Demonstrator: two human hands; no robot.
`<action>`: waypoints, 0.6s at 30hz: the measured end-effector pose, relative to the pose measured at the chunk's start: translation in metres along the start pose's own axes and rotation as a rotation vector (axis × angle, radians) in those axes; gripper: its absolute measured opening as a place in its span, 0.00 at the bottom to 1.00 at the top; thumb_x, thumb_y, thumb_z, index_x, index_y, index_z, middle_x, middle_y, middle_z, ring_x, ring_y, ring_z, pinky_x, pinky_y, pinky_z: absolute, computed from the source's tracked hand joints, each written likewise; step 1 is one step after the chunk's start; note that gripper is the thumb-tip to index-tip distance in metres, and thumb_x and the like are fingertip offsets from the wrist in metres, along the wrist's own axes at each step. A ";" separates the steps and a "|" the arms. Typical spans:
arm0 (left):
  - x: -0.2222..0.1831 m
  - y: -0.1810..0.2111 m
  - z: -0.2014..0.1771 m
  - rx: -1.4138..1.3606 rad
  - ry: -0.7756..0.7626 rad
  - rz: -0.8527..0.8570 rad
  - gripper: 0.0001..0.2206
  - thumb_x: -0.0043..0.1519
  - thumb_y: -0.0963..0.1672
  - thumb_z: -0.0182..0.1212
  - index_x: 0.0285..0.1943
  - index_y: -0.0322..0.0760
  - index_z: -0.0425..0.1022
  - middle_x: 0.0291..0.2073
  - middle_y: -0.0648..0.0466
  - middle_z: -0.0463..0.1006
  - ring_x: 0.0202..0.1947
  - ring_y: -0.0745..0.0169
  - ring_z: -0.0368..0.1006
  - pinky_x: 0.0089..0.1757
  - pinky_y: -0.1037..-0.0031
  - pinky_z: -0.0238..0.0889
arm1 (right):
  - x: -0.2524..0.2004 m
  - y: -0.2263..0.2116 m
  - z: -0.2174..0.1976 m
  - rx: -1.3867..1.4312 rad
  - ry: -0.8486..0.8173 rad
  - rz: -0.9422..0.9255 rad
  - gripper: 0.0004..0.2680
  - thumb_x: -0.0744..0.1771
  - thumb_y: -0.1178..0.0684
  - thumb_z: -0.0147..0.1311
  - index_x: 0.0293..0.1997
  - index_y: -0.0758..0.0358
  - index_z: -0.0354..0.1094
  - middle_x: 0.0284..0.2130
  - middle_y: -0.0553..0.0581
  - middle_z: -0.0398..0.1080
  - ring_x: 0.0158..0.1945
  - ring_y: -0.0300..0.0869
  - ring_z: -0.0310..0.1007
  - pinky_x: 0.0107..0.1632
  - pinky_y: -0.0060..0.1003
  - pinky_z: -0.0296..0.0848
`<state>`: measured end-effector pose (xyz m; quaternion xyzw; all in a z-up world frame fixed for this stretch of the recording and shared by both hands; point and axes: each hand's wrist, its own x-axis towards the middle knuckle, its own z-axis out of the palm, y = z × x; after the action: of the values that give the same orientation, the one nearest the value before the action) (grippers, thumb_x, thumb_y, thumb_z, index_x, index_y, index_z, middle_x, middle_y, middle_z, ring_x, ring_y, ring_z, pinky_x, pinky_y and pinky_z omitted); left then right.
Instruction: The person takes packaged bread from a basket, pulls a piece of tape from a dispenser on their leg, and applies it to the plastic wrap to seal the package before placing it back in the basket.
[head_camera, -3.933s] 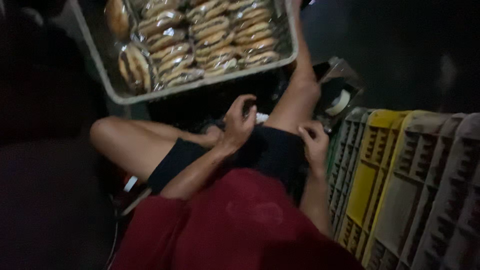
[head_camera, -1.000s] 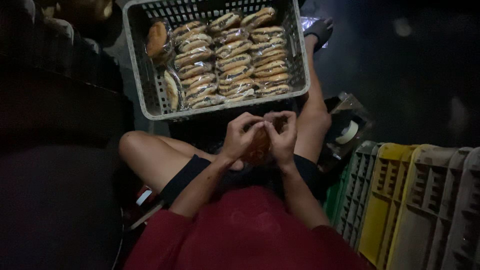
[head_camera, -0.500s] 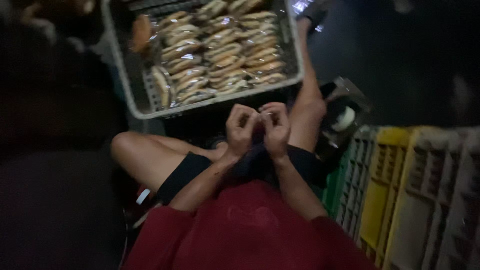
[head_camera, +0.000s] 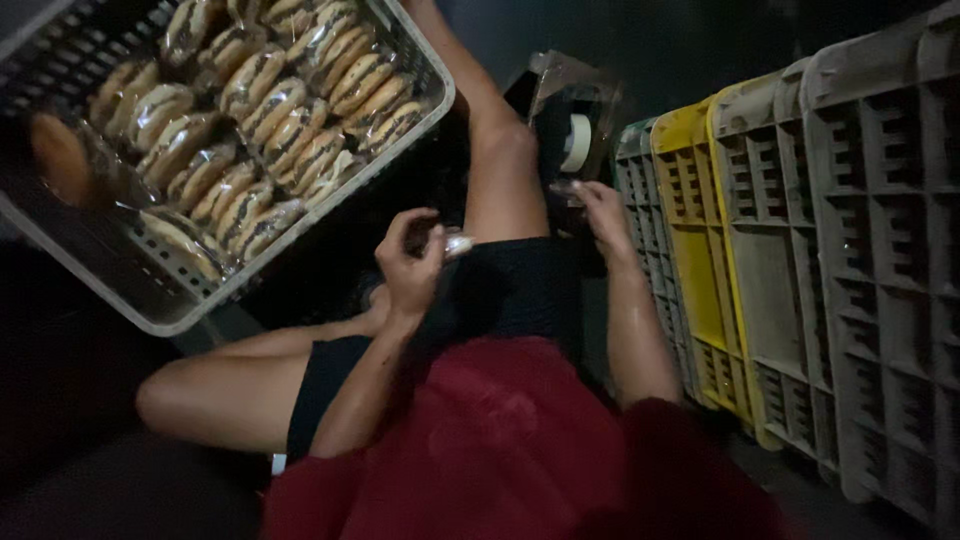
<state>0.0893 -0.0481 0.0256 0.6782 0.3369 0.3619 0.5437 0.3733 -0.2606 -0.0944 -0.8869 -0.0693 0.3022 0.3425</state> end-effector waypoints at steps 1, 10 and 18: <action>0.001 0.000 0.006 -0.019 -0.026 -0.017 0.07 0.63 0.38 0.63 0.49 0.29 0.77 0.38 0.48 0.80 0.37 0.63 0.78 0.40 0.74 0.71 | 0.000 0.006 0.000 -0.009 -0.006 0.000 0.10 0.69 0.46 0.57 0.47 0.61 0.73 0.33 0.49 0.74 0.36 0.38 0.72 0.41 0.37 0.69; -0.001 -0.013 -0.004 0.064 0.067 -0.114 0.08 0.61 0.39 0.61 0.49 0.31 0.78 0.37 0.48 0.80 0.34 0.57 0.78 0.38 0.69 0.71 | -0.076 -0.012 0.003 -0.350 0.068 0.086 0.16 0.74 0.50 0.58 0.34 0.80 0.71 0.26 0.68 0.66 0.31 0.52 0.61 0.38 0.47 0.61; -0.010 -0.007 -0.007 0.199 0.100 0.112 0.08 0.58 0.39 0.62 0.45 0.36 0.76 0.36 0.45 0.77 0.38 0.43 0.74 0.43 0.60 0.66 | -0.142 -0.145 0.078 0.400 -0.445 -0.581 0.04 0.67 0.60 0.59 0.43 0.69 0.74 0.50 0.56 0.69 0.46 0.41 0.72 0.50 0.35 0.72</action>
<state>0.0778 -0.0520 0.0182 0.7276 0.3593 0.3898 0.4354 0.2254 -0.1537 0.0239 -0.6594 -0.3290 0.3846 0.5559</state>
